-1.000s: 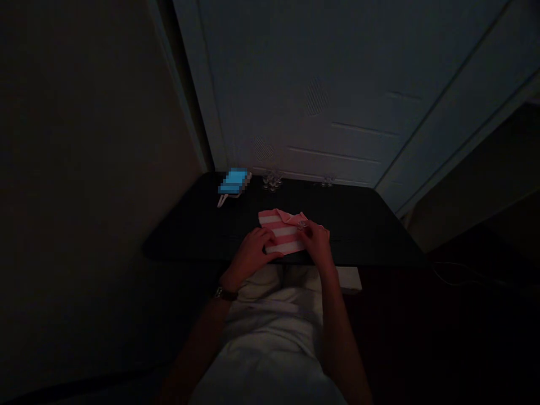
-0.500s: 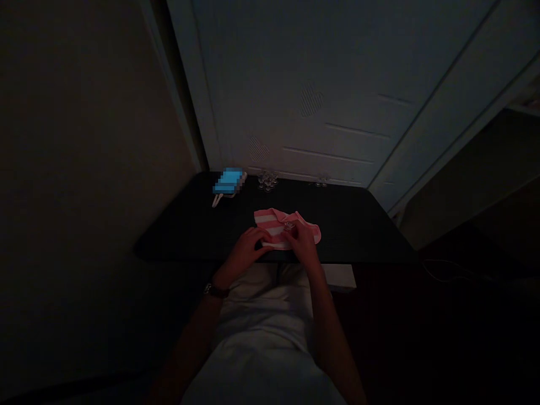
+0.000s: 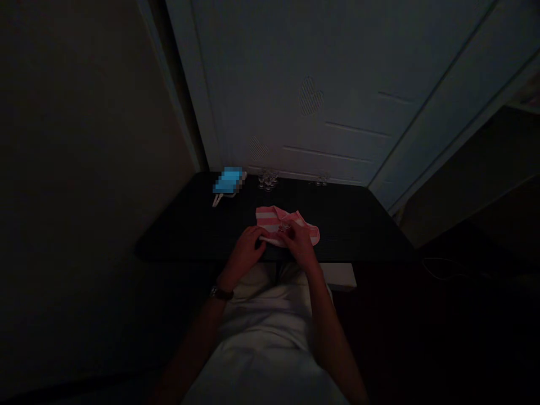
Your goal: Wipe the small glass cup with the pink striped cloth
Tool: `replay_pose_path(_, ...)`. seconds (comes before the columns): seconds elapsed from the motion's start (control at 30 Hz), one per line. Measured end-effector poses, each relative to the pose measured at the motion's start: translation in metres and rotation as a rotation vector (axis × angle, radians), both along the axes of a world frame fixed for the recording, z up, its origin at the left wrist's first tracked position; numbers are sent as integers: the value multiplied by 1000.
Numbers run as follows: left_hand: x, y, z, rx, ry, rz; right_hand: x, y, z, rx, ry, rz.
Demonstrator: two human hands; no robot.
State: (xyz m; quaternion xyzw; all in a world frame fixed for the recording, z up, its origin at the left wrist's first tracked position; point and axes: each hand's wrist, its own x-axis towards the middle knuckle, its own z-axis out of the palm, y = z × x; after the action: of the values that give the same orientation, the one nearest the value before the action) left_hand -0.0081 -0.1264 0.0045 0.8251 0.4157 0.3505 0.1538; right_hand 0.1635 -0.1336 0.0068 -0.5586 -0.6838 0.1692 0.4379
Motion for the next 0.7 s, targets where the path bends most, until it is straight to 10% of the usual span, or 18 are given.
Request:
replay_pose_path(0.47,-1,-1,-3,27,23,25,-7,2,4,-33,-18,-21)
replay_pose_path(0.7,0,-4,-4,39,48,66,35,1,-4,-43,-74,-220)
